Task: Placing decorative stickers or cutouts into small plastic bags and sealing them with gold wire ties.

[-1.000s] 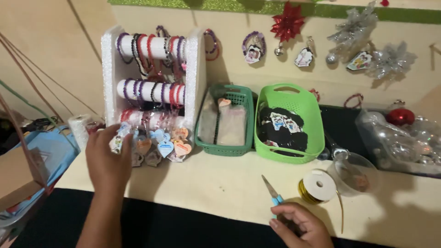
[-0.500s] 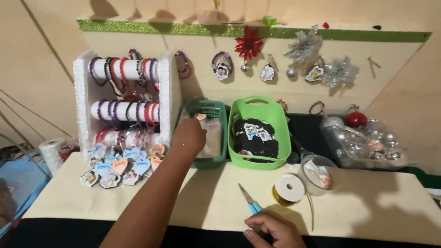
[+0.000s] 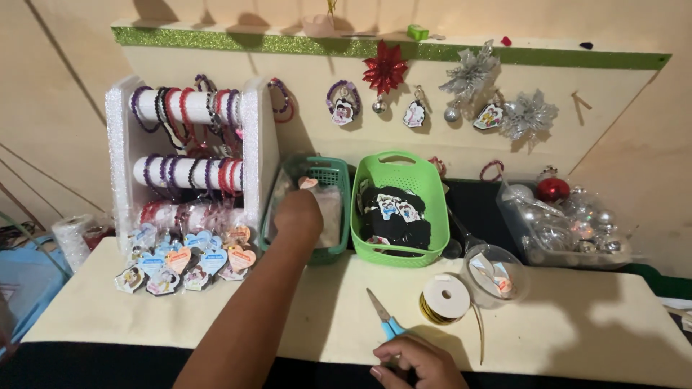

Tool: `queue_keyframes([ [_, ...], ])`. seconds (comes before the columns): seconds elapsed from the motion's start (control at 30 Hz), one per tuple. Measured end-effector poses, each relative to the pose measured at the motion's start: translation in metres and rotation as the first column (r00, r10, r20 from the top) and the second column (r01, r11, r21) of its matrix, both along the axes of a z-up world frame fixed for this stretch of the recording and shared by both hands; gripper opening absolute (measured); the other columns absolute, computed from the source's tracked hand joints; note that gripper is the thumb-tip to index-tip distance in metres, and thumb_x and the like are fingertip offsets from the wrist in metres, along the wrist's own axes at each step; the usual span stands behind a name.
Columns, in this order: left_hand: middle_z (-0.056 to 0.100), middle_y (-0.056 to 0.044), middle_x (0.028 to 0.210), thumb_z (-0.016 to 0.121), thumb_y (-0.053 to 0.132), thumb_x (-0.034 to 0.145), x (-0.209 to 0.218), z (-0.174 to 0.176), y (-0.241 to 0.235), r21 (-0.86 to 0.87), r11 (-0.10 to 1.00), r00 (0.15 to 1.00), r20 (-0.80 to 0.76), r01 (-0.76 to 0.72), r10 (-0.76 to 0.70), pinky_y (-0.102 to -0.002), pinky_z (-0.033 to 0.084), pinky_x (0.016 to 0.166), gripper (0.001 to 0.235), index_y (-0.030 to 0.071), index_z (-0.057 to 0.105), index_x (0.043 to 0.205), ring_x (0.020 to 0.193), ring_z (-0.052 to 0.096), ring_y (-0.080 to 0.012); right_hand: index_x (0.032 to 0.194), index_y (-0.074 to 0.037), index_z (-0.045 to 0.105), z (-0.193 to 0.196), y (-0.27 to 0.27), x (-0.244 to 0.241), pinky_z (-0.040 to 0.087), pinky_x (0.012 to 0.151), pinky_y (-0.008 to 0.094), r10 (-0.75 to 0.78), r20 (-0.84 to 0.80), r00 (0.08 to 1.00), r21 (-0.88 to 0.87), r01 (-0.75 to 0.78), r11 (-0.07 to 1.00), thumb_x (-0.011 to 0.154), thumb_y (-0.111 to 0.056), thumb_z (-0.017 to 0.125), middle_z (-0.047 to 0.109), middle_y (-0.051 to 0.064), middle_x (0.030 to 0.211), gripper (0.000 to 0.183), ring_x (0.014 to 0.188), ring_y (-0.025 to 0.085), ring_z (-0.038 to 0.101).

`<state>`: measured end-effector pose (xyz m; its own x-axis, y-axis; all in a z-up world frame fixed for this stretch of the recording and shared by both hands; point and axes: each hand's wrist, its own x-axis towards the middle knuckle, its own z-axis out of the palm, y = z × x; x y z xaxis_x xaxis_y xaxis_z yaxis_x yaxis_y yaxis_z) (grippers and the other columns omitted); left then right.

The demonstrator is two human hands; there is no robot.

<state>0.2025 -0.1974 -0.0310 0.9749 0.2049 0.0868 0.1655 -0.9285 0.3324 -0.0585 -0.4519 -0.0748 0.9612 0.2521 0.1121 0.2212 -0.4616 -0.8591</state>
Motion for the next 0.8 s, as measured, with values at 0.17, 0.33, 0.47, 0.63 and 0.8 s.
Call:
queue_keyframes([
  [0.17,0.073,-0.021,0.112,0.064,0.006,0.092,-0.021,0.018,0.013,-0.095,0.991,0.968,0.242,0.091,-0.065,-0.047,0.056,0.087,0.042,0.011,0.065,0.133,0.104,0.07,-0.0381,0.103,-0.013,0.08,0.003,0.001,0.0,0.052,0.058,0.023,-0.026,-0.107,0.994,-0.026,0.023,0.999,0.074,-0.015,0.091,0.08,0.0,0.084,0.031,0.058,0.004,0.063],
  [0.33,0.074,-0.019,0.102,0.078,0.024,0.085,-0.05,0.058,0.014,-0.23,0.966,0.963,0.265,0.118,-0.055,-0.048,0.056,0.084,0.021,0.005,0.079,0.094,0.097,0.07,-0.0375,0.106,-0.013,0.079,-0.003,-0.001,0.003,0.051,0.056,0.023,0.005,-0.084,0.996,-0.03,-0.008,1.0,0.074,-0.016,0.091,0.081,0.0,0.088,0.034,0.052,0.005,0.061],
  [0.47,0.076,-0.021,0.089,0.073,0.022,0.09,-0.08,0.091,0.026,-0.368,0.913,0.972,0.215,0.175,-0.1,-0.044,0.056,0.078,0.017,0.006,0.079,0.091,0.08,0.073,-0.0335,0.107,-0.008,0.078,-0.019,-0.007,0.004,0.056,0.067,0.021,0.167,0.255,0.952,0.056,-0.187,0.981,0.084,-0.015,0.091,0.074,0.001,0.077,0.027,0.077,0.001,0.074],
  [0.63,0.081,-0.007,0.088,0.071,0.023,0.093,-0.119,0.107,0.042,-0.783,0.519,0.93,0.361,0.342,-0.068,-0.028,0.056,0.067,0.022,0.003,0.078,0.1,0.073,0.072,-0.012,0.101,-0.012,0.079,0.006,0.004,-0.001,0.053,0.057,0.023,-0.041,-0.058,0.997,-0.039,0.039,0.998,0.071,-0.015,0.091,0.079,0.0,0.088,0.033,0.053,0.008,0.064],
  [0.8,0.078,-0.004,0.081,0.069,0.019,0.092,-0.171,0.058,0.03,-0.963,0.236,0.977,0.086,0.132,-0.195,-0.027,0.046,0.054,0.023,0.004,0.077,0.106,0.064,0.065,-0.0112,0.097,-0.008,0.079,-0.006,-0.003,-0.003,0.055,0.058,0.021,-0.069,0.131,0.989,0.093,0.057,0.994,0.075,-0.011,0.089,0.078,0.001,0.079,0.024,0.059,0.004,0.068],
])
